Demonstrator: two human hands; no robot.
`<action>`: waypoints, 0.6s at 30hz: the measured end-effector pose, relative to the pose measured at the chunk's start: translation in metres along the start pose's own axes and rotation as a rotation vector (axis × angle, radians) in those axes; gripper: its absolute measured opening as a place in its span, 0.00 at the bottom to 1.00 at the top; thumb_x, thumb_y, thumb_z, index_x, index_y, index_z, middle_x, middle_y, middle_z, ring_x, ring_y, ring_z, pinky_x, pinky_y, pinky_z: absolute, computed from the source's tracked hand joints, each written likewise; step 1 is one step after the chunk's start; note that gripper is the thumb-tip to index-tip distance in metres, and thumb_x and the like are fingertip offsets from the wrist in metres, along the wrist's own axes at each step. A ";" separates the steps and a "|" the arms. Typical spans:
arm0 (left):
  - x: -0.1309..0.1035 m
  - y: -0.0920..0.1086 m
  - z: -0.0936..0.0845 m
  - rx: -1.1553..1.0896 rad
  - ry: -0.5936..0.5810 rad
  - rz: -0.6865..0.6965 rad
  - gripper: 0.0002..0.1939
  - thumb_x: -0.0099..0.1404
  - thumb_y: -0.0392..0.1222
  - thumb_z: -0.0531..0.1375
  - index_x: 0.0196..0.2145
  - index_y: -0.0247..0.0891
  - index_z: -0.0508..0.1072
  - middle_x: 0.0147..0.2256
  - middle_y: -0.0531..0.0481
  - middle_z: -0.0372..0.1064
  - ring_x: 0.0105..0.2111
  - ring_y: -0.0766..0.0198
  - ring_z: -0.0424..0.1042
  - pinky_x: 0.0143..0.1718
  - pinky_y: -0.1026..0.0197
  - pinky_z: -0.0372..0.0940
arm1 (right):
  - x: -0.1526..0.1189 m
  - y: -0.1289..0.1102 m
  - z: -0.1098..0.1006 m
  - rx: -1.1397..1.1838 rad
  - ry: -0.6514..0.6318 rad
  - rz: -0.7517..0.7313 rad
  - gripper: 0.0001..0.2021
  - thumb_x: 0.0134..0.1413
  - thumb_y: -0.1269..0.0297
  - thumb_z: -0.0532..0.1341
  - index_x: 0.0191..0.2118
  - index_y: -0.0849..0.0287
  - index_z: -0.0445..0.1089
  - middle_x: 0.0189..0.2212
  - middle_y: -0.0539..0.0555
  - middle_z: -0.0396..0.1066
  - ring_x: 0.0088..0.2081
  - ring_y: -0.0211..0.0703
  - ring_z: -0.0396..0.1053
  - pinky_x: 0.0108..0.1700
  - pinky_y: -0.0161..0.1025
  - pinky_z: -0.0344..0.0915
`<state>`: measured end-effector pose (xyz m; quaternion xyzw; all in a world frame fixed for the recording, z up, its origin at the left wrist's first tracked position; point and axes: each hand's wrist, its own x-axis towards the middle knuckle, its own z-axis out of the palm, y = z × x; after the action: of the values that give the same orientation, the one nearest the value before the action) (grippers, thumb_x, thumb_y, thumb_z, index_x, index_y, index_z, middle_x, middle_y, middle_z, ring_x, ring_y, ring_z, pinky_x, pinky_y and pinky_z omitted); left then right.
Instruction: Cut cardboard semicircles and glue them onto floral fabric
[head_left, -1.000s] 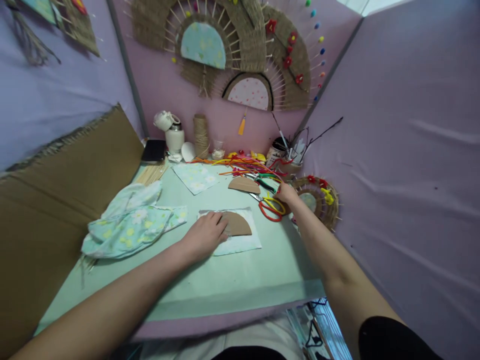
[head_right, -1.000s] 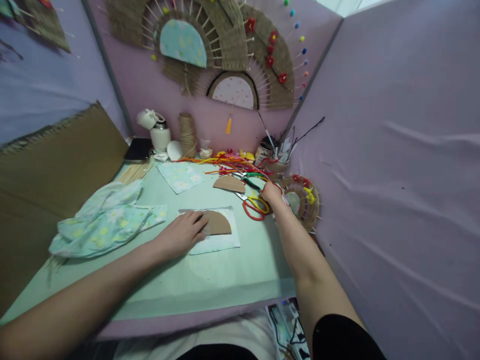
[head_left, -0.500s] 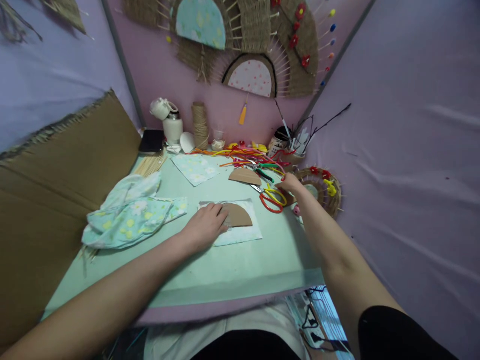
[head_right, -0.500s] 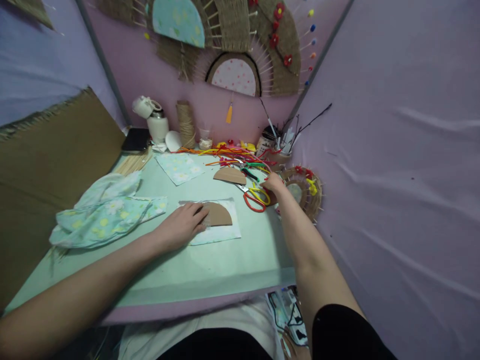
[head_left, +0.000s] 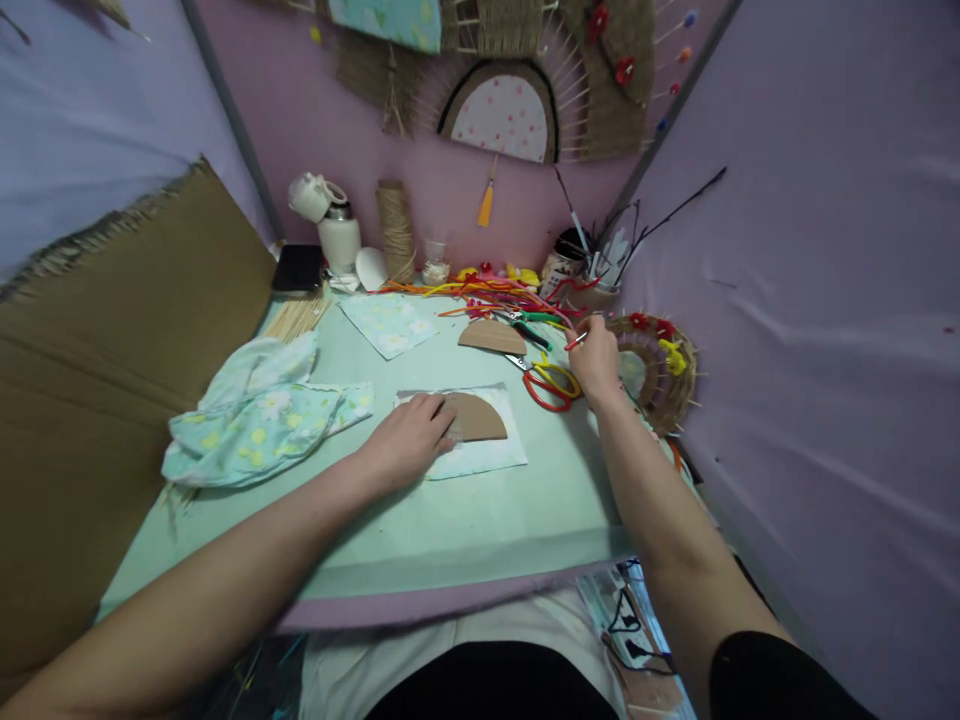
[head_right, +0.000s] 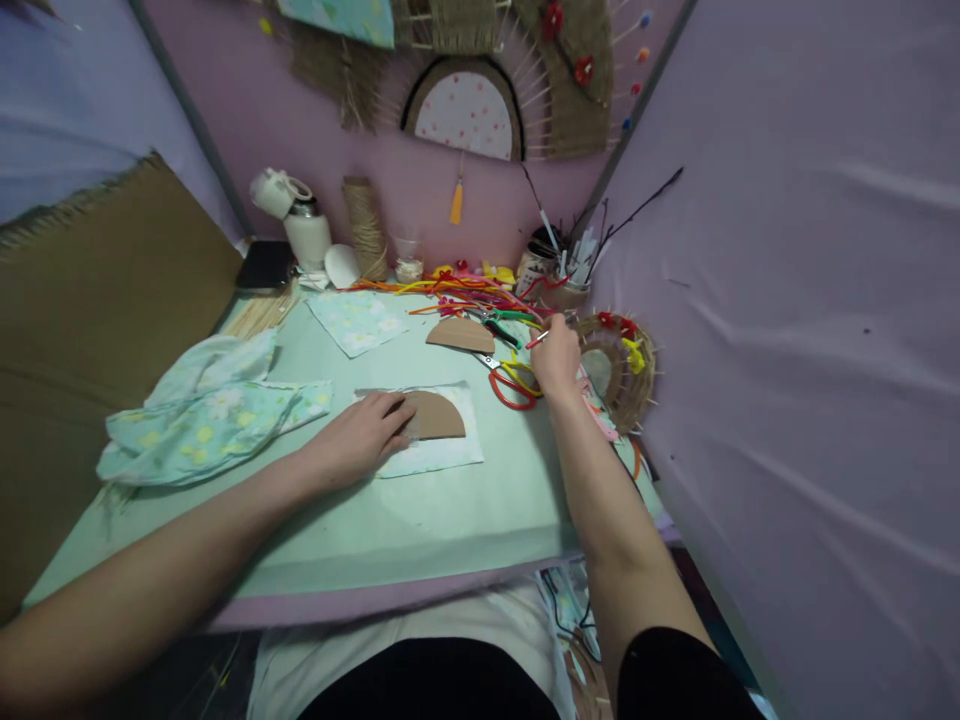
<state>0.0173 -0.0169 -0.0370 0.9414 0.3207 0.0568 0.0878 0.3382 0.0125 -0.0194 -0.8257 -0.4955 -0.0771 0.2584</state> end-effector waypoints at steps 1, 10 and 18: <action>0.000 0.000 0.001 0.001 0.001 0.000 0.19 0.69 0.46 0.51 0.55 0.37 0.65 0.54 0.38 0.61 0.51 0.49 0.61 0.50 0.48 0.59 | -0.010 -0.008 -0.003 0.104 0.032 -0.066 0.10 0.62 0.60 0.54 0.43 0.60 0.64 0.38 0.59 0.71 0.40 0.47 0.68 0.42 0.39 0.60; -0.001 0.006 0.000 0.076 -0.007 -0.017 0.20 0.69 0.46 0.51 0.54 0.34 0.65 0.54 0.37 0.61 0.52 0.48 0.61 0.50 0.49 0.60 | -0.107 -0.057 0.008 0.711 -0.465 -0.505 0.05 0.55 0.62 0.60 0.38 0.56 0.67 0.40 0.53 0.74 0.41 0.43 0.71 0.43 0.40 0.65; -0.001 0.007 -0.002 0.060 -0.015 -0.028 0.19 0.69 0.47 0.51 0.54 0.36 0.64 0.53 0.39 0.62 0.51 0.50 0.61 0.51 0.49 0.58 | -0.110 -0.054 0.013 0.619 -0.574 -0.650 0.06 0.53 0.67 0.62 0.38 0.56 0.67 0.49 0.57 0.73 0.47 0.47 0.71 0.47 0.44 0.65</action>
<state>0.0205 -0.0222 -0.0340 0.9394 0.3347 0.0388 0.0626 0.2351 -0.0464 -0.0539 -0.5024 -0.7762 0.2258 0.3068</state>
